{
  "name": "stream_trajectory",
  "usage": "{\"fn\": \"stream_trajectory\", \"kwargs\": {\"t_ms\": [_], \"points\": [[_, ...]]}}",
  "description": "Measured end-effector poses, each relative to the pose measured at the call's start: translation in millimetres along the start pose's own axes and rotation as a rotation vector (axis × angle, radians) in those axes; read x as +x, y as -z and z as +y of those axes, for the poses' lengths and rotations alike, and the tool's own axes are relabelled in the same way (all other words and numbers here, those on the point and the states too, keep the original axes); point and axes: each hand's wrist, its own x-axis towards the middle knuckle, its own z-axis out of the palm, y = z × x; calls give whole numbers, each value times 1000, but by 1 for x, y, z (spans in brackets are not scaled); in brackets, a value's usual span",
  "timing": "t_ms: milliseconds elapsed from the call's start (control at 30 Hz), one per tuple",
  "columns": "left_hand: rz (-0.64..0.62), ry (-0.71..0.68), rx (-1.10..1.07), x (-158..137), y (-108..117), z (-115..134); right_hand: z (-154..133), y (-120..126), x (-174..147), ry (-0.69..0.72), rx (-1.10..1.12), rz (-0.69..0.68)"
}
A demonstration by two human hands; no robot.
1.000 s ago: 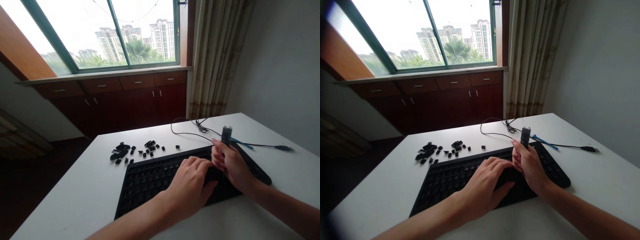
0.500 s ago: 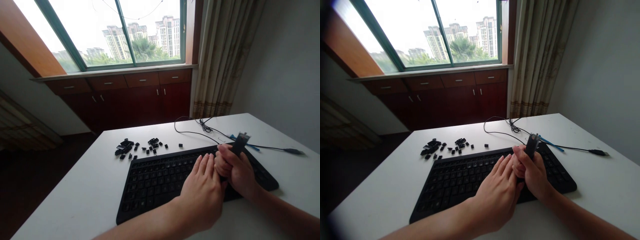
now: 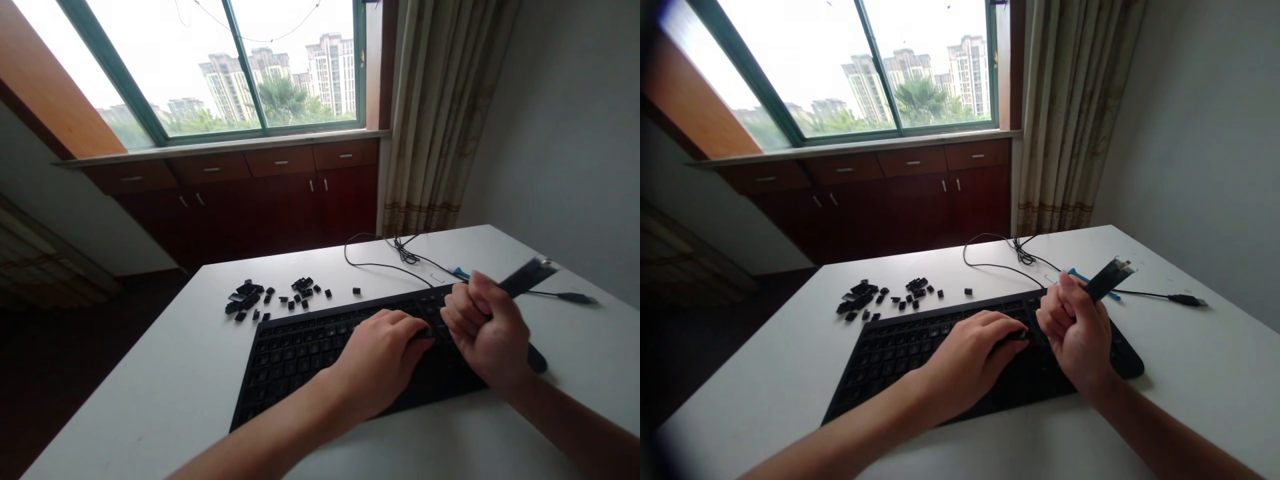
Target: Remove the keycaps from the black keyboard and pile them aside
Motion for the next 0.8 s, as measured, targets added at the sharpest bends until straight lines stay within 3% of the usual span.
{"fn": "stream_trajectory", "kwargs": {"t_ms": [167, 300, 400, 500, 633, 800], "points": [[-89, 133, 294, 0, 63, -38, -1, 5, 14, -41, -56, -37], [-9, 344, 497, -6, 111, -91, 8, 7, 15, -64, -155, -83], [-16, 455, 516, -13, 129, -126, 11, 7, 12, -28, -249, -108], [-41, 521, 481, -18, 135, -145, 10, 2, 13, -54, -224, -153], [-41, 510, 448, -14, 132, -138, 7, -15, 26, -113, -163, -123], [83, 289, 373, -3, 102, -91, 20, -32, 44, -204, -253, -67]]}}
